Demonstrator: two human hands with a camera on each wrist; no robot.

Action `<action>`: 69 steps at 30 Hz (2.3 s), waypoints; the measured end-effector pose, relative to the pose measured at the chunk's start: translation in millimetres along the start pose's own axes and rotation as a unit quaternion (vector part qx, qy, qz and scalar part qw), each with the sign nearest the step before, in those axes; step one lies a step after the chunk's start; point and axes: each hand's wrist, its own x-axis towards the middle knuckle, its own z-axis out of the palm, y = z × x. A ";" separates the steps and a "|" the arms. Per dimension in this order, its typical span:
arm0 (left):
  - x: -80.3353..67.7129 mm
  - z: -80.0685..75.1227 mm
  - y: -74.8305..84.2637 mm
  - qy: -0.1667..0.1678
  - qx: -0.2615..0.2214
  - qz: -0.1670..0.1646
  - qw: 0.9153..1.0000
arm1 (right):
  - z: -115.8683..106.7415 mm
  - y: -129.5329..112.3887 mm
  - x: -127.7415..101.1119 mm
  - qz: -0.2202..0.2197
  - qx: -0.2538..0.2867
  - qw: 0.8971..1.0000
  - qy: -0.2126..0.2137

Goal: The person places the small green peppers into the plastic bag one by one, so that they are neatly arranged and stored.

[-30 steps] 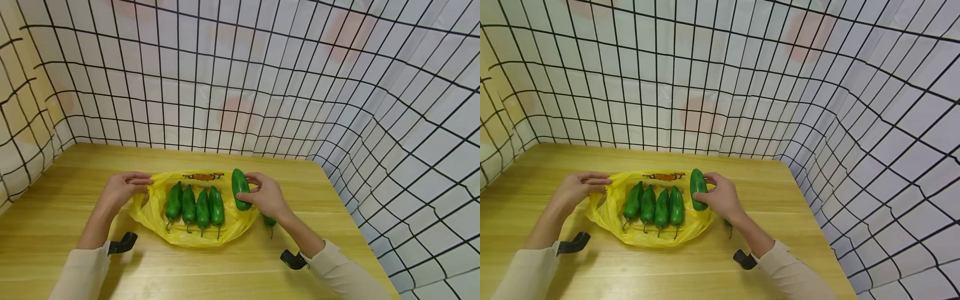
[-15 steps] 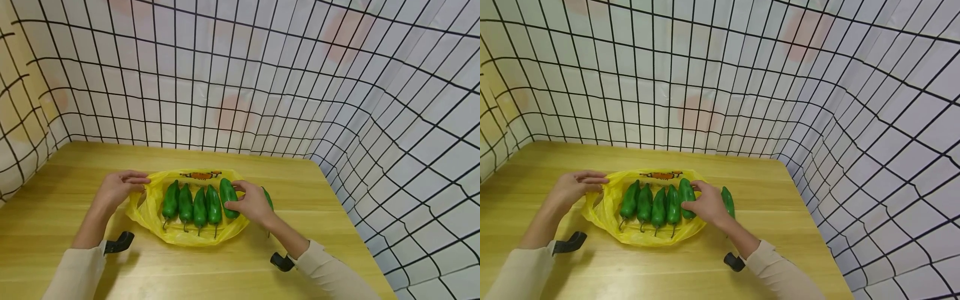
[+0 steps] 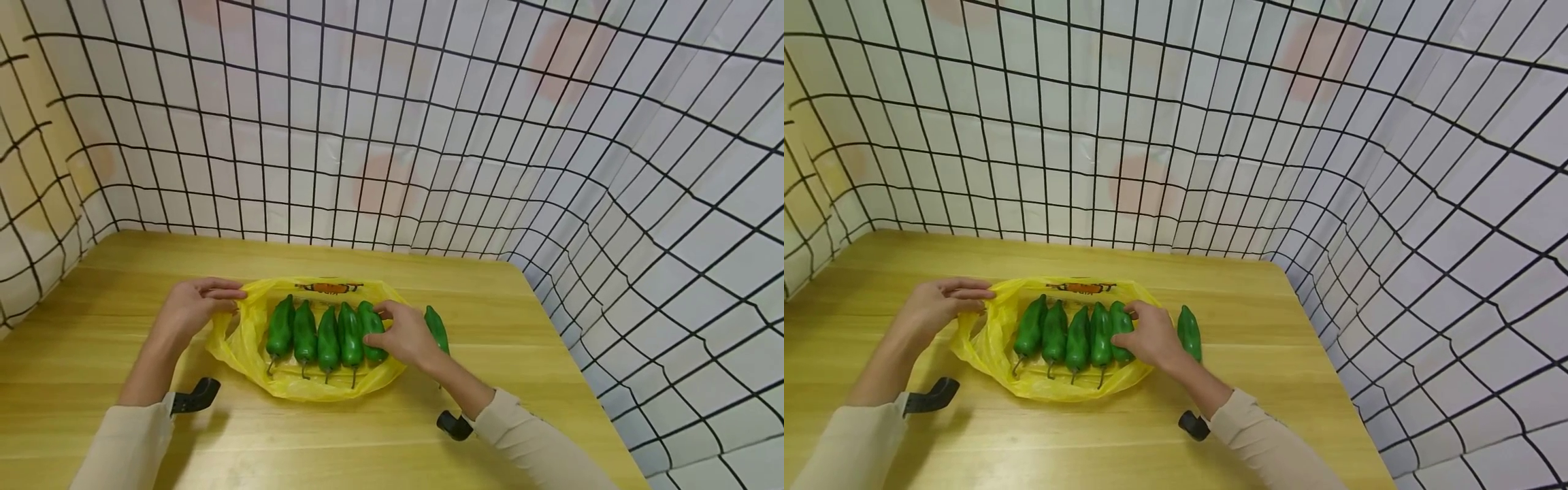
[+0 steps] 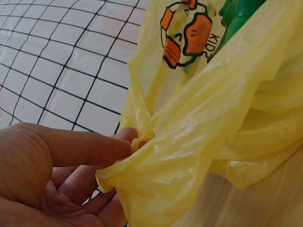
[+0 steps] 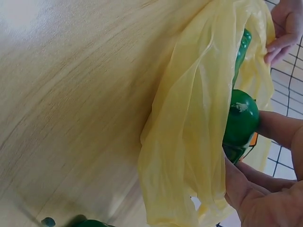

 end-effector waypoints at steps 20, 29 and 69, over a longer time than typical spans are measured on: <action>-0.9 0.9 -0.3 -0.004 -0.004 0.006 1.000 | 7.7 7.3 2.8 0.006 -0.008 1.000 -0.010; -0.6 0.5 -0.7 0.001 0.006 0.005 1.000 | 13.4 8.4 6.2 0.010 -0.018 1.000 -0.018; -2.2 1.1 1.2 -0.001 0.004 0.000 1.000 | -15.3 6.0 -3.0 -0.013 0.032 0.998 0.046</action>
